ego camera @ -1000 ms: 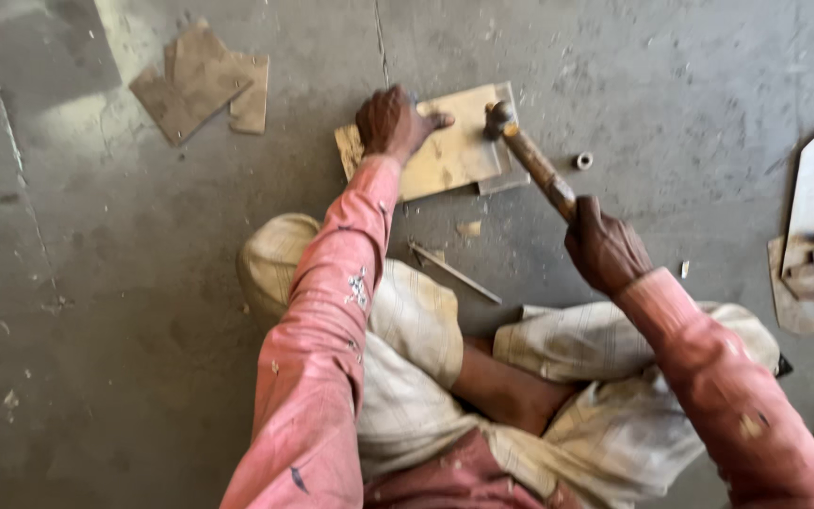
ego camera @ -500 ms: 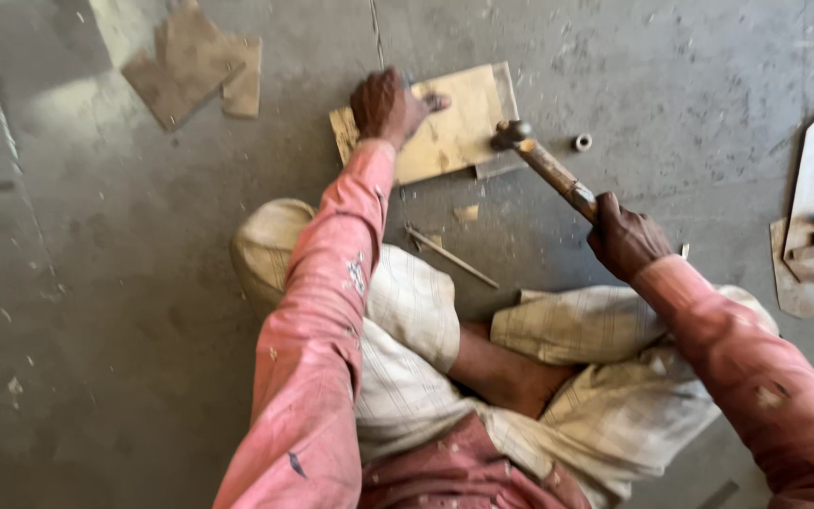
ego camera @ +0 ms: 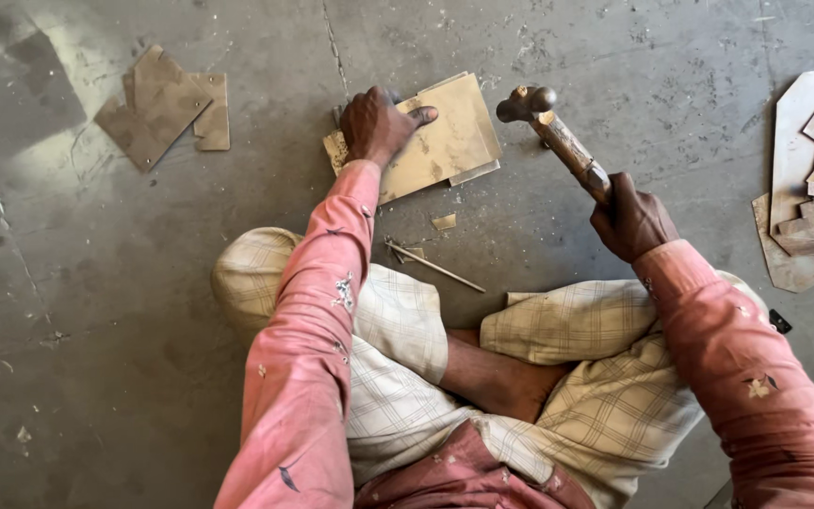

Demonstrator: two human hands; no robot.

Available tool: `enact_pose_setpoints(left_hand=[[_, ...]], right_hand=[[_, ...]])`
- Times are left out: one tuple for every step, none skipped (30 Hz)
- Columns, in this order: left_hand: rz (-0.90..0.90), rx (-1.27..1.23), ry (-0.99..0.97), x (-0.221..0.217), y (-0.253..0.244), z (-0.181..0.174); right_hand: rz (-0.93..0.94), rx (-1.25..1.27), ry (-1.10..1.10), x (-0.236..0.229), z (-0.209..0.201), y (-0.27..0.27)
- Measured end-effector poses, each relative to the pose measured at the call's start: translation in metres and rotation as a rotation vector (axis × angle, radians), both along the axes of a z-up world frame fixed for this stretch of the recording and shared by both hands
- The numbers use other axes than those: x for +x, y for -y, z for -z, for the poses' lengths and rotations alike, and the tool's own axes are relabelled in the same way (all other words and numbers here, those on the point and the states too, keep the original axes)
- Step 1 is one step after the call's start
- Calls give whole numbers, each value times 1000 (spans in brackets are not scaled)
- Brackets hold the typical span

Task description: The person sits on the floor and uses a hammer and metal punch to create holes in flat metal sheets. They position the punch on the metal, strike it with the hammer, and then move the processed pieces aside.

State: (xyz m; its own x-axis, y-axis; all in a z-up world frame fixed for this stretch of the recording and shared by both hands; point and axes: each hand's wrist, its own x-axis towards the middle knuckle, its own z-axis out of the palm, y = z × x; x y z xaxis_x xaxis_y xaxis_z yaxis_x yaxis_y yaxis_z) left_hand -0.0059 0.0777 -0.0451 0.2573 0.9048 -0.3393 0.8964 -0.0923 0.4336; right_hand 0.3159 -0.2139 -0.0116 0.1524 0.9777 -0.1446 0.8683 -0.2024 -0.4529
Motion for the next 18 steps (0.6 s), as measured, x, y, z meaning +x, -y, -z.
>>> enact_pose_setpoints(left_hand=[[-4,10,20,1,-1,-3],[-7,23,37,1,-2,-7],[4,85,50,1,-3,-10],[14,146,62,1,-3,-12],[24,207,75,1,-4,-15],[20,167,58,3,-5,-16],[17,127,41,4,-6,-17],[9,84,23,4,-7,-17],[-8,38,-3,4,-8,-17],[-20,-16,-33,2,-4,-16],[-32,-71,-63,-1,1,-15],[-13,-44,-53,1,-1,-16],[7,-17,-42,2,-1,-18],[25,16,-29,4,-4,-21],[18,48,-8,5,-7,-23],[7,75,8,3,-8,-24],[-4,102,25,2,-9,-24],[1,122,39,0,-4,-22]], right_hand=[[11,-37,-5,2,2,0],[24,-71,-13,2,5,-1],[36,-105,-21,2,8,-2],[22,-133,-9,2,10,-3],[8,-162,3,0,13,-4],[-7,-192,18,1,15,-5],[6,-170,7,1,17,-6],[14,-150,-4,1,18,-7],[22,-131,-15,2,20,-8],[14,-163,-4,-1,22,-2],[7,-195,8,-3,22,5],[1,-213,25,-2,22,4],[-2,-183,2,0,20,5],[-7,-146,-17,2,19,1],[-11,-109,-36,2,19,-2],[2,-82,-57,-1,19,-5],[16,-56,-77,-3,21,-8],[32,-38,-99,-6,21,-5]])
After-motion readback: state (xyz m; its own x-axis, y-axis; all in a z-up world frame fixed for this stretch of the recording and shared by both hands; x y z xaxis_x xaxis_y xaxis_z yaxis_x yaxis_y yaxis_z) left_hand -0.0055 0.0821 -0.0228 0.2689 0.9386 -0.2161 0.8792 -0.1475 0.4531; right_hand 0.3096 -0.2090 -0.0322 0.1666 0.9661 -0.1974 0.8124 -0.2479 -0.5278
